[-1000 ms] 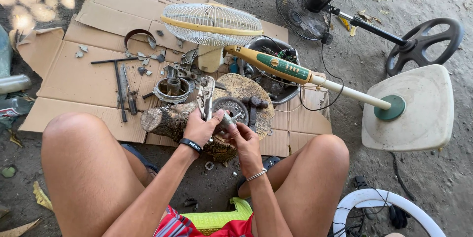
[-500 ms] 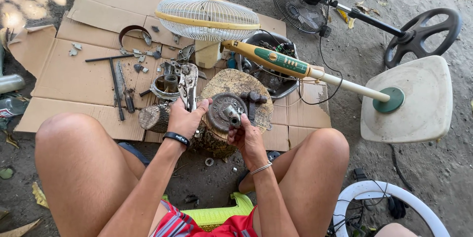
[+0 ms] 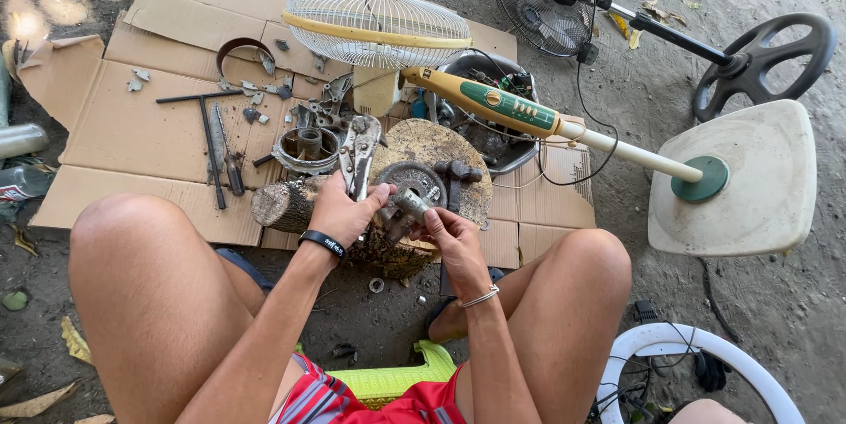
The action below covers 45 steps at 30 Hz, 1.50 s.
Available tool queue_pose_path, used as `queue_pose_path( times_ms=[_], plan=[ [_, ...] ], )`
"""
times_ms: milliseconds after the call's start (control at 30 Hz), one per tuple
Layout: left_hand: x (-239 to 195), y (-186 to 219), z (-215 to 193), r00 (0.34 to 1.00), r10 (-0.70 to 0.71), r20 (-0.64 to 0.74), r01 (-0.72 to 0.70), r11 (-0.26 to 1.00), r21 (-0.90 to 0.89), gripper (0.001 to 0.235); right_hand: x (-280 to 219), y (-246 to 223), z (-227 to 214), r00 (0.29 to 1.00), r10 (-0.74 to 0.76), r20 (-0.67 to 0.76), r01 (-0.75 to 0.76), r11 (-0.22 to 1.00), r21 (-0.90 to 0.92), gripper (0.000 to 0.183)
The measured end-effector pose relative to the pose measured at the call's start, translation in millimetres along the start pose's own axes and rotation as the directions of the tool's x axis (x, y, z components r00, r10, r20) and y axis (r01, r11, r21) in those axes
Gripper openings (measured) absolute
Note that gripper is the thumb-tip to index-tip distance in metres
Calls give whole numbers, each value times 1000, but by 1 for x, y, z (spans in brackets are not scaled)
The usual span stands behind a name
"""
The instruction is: Disassembling a fan motor assembly using a hammer and wrench on a wooden block.
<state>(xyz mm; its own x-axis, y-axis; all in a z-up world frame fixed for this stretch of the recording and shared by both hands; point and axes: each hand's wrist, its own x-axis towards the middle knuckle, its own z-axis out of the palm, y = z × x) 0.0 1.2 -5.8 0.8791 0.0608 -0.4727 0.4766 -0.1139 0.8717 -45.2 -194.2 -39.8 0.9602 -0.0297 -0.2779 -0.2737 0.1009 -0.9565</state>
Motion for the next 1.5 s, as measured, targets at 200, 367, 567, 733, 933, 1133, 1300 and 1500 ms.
queue_pose_path(
  times_ms=[200, 367, 567, 733, 933, 1133, 1300, 1500],
  plan=[
    [7, -14, 7, 996, 14, 90, -20, 997, 69, 42, 4, 4, 4, 999, 10, 53, -14, 997, 74, 34],
    [1, -13, 16, 998, -29, 58, 36, 993, -113, 38, 3, 2, 5, 998, 52, -19, -48, 985, 164, 32],
    [27, -42, 20, 996, -82, -18, 68, 921, -383, 43, -2, 5, 8, 993, 112, 42, -119, 952, 283, 20],
    [13, -35, 18, 985, -152, -76, 93, 857, -506, 42, 5, 11, 2, 988, 145, 57, -155, 955, 252, 25],
    [23, -48, 26, 975, -222, -14, 168, 776, -607, 47, 3, 7, 1, 985, 172, 1, -165, 942, 291, 28],
    [31, -52, 31, 975, -200, -100, 79, 724, -685, 50, 3, 4, 4, 984, 177, -35, -150, 910, 387, 21],
    [26, -51, 33, 967, -144, -209, -11, 800, -600, 44, 4, 9, 13, 978, 138, -154, -77, 936, 344, 23],
    [30, -59, 30, 967, -203, -157, 86, 835, -544, 45, 15, 16, 15, 950, 175, -260, -83, 940, 330, 20]
  ],
)
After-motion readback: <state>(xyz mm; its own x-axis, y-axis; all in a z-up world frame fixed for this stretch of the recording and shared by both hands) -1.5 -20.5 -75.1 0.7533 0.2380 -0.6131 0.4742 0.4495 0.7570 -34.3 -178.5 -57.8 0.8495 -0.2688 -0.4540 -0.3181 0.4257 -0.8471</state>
